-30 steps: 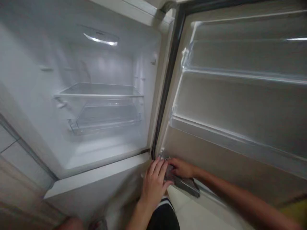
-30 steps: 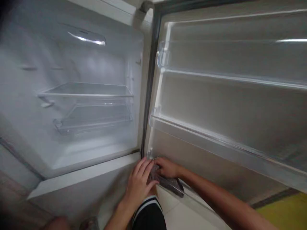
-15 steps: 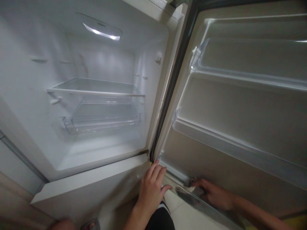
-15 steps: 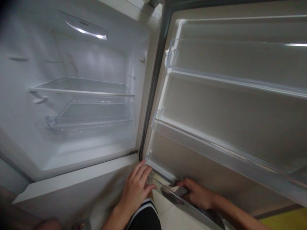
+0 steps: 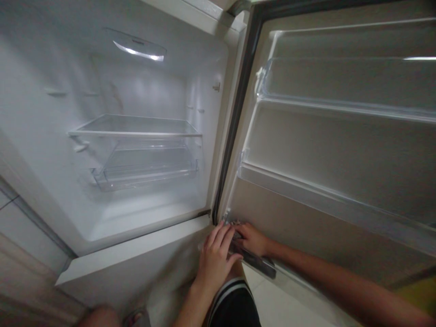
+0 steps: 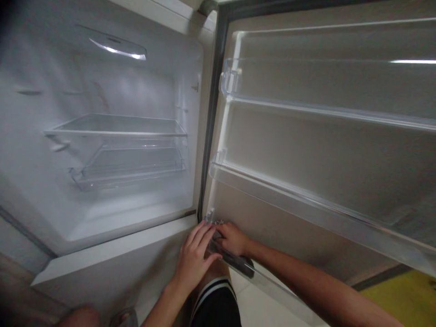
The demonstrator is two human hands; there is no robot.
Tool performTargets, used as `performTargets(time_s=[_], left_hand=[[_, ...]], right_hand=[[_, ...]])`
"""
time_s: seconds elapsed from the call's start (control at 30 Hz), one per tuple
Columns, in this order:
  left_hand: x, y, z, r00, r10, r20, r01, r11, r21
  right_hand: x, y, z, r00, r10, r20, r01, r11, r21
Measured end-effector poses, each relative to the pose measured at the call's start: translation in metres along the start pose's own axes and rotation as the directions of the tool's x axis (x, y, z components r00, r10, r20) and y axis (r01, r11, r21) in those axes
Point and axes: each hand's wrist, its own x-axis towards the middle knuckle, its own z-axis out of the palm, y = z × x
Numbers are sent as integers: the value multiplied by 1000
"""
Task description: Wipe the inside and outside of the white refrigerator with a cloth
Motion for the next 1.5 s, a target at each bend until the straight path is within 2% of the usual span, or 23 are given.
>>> performTargets(time_s=[0.1,0.17,0.27,0.37,0.47,0.53,0.63,0.7,0.8,0.93,1.0,1.1,1.17,1.27,1.4,1.5], left_hand=[[0,0,-1,1000,12,5,-12,1000,11],[0,1,-2,1000,27,0,-27,1000,10],[1,3,-1,999,34,-13,-34,999,-6],[2,5,3,999,15,-37,-16,999,-35],[1,7,7,999,1,-52,-3,999,-52],[1,8,7,999,-5,-46,2,999,-51],[1,9,6,1000,-15,-15,15,1000,-23],[0,10,5,1000,-17,-7,17,1000,6],[-1,9,8,1000,-18,-16,19,999,39],[-1,8,11,1000,-27,-13,28,999,28],[-1,7,11,1000,-20,-13,20,1000,22],[-2,7,11,1000,-6,-14,7,999,38],[-2,7,11,1000,-3,-17,4,998,59],[-3,6,12,1000,-2,-28,4,996,88],[-3,6,13,999,1,-35,3,996,94],[-2,9,11,1000,7,-30,-5,997,79]], right_hand=[[-31,0,-8,994,111,-22,-113,973,-201],[-58,4,-16,989,147,10,-131,910,-394],[-92,15,-27,993,78,93,-16,842,-540],[-105,27,-32,994,-42,99,94,790,-606],[-95,30,-30,983,-146,109,180,686,-705],[-79,25,-29,959,-240,152,270,604,-750],[-52,10,-35,891,-417,178,374,454,-809],[-37,-4,-47,847,-517,123,359,385,-850],[-23,-22,-78,800,-597,-58,234,400,-886],[-14,-36,-115,750,-613,-247,67,442,-894],[-9,-38,-117,719,-634,-285,21,431,-902],[0,-33,-97,688,-672,-273,38,410,-911],[4,-24,-76,703,-677,-217,120,413,-903],[3,-6,-48,759,-637,-135,238,464,-854],[-7,10,-33,884,-446,-143,220,665,-714],[-16,13,-31,961,-272,-49,194,790,-582]])
